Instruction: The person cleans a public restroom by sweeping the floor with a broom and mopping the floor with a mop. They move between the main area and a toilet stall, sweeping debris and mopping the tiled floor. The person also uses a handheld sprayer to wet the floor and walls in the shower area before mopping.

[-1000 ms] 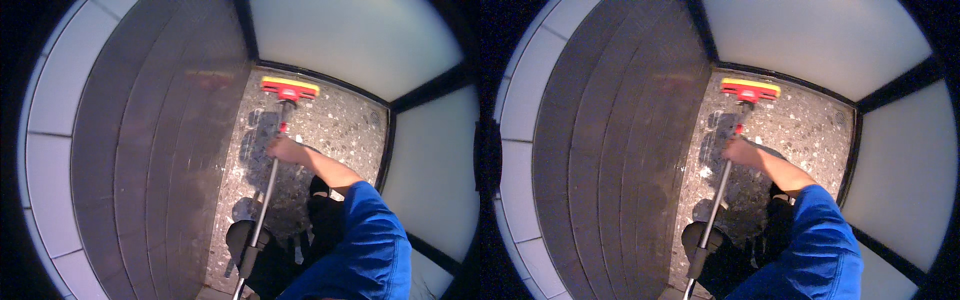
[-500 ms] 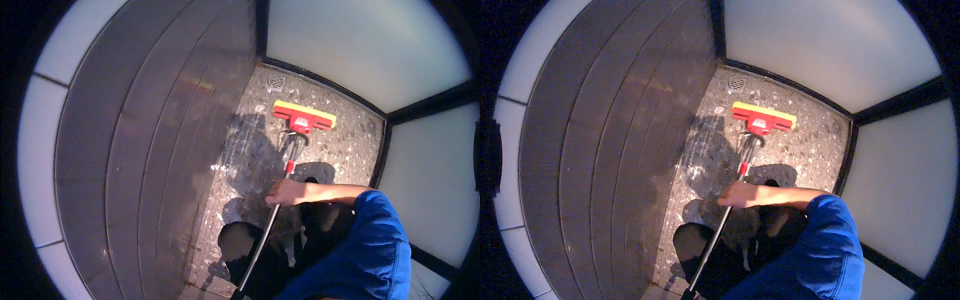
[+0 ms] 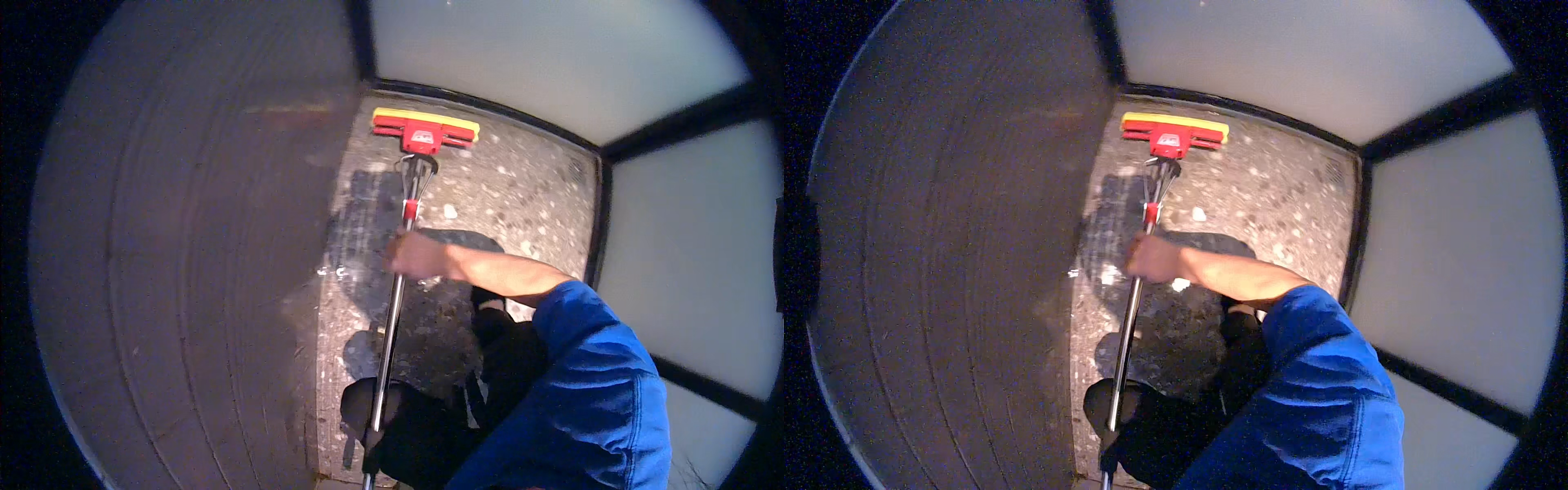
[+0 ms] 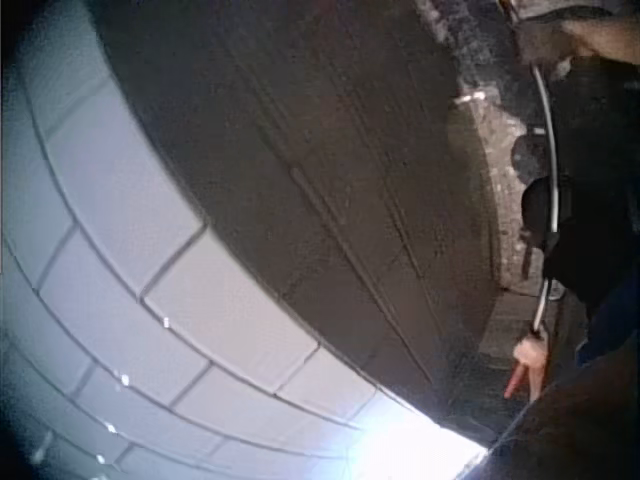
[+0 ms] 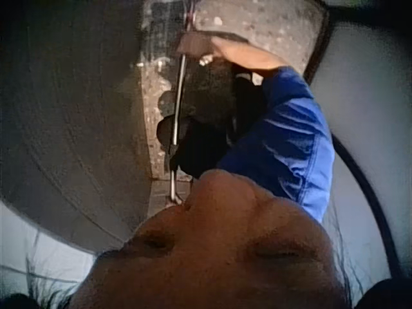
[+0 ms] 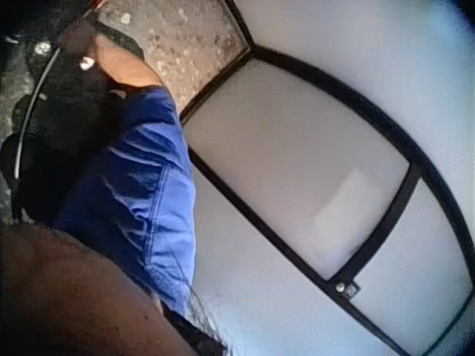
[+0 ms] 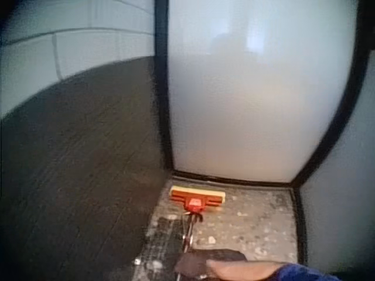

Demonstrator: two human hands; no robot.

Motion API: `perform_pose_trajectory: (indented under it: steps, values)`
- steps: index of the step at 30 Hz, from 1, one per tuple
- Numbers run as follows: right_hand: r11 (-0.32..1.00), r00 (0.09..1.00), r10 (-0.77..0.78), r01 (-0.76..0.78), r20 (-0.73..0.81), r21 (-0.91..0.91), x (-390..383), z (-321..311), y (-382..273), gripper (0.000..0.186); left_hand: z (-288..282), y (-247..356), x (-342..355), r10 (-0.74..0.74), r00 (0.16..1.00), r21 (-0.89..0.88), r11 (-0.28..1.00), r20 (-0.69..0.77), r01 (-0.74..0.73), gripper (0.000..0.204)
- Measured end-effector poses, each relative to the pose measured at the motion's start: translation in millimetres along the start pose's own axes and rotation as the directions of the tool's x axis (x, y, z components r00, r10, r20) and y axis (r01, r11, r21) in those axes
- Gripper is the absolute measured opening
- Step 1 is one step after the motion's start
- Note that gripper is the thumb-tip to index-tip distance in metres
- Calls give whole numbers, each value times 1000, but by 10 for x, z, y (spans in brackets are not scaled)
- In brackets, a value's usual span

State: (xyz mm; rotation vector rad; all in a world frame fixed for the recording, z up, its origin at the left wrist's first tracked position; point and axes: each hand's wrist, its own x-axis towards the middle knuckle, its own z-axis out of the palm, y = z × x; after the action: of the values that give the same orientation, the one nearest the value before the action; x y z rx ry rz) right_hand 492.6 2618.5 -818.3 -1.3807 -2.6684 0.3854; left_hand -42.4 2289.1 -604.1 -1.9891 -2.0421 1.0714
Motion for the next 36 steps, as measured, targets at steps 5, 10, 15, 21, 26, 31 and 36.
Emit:
perform_pose_trajectory:
  steps: [5, 10, 15, 21, 26, 31, 36]
  values:
    - [952, 949, 191, -117, -249, 284, -1031, 167, -216, 19, 280, -283, -69, 163, 987, -31, 986, 6, -162, 41]
    - [829, 827, 558, -558, -66, 14, -2160, -6, 238, 17, -1044, 975, 947, 209, 943, -481, 874, 258, -62, 26]
    - [840, 805, 540, -532, 247, -102, -2125, -114, 201, 20, -1316, 897, 970, 520, 830, -492, 786, 202, -373, 20]
    - [947, 940, 313, -320, -135, -32, -763, 10, 399, 7, -1445, 668, 696, 162, 962, -331, 940, 219, -83, 27]
    - [976, 974, 175, -152, 147, -157, -267, 238, 390, 6, -1394, 988, 485, 124, 983, -351, 934, 138, -69, 27]
    - [998, 999, -3, 0, 40, 62, -393, 145, -320, 15, -1360, 1090, 603, 156, 986, -333, 934, 52, -130, 27]
    - [759, 914, -233, -44, 334, 649, -261, -278, -123, 46, -1349, 905, 430, 92, 993, -240, 965, -77, -108, 29]
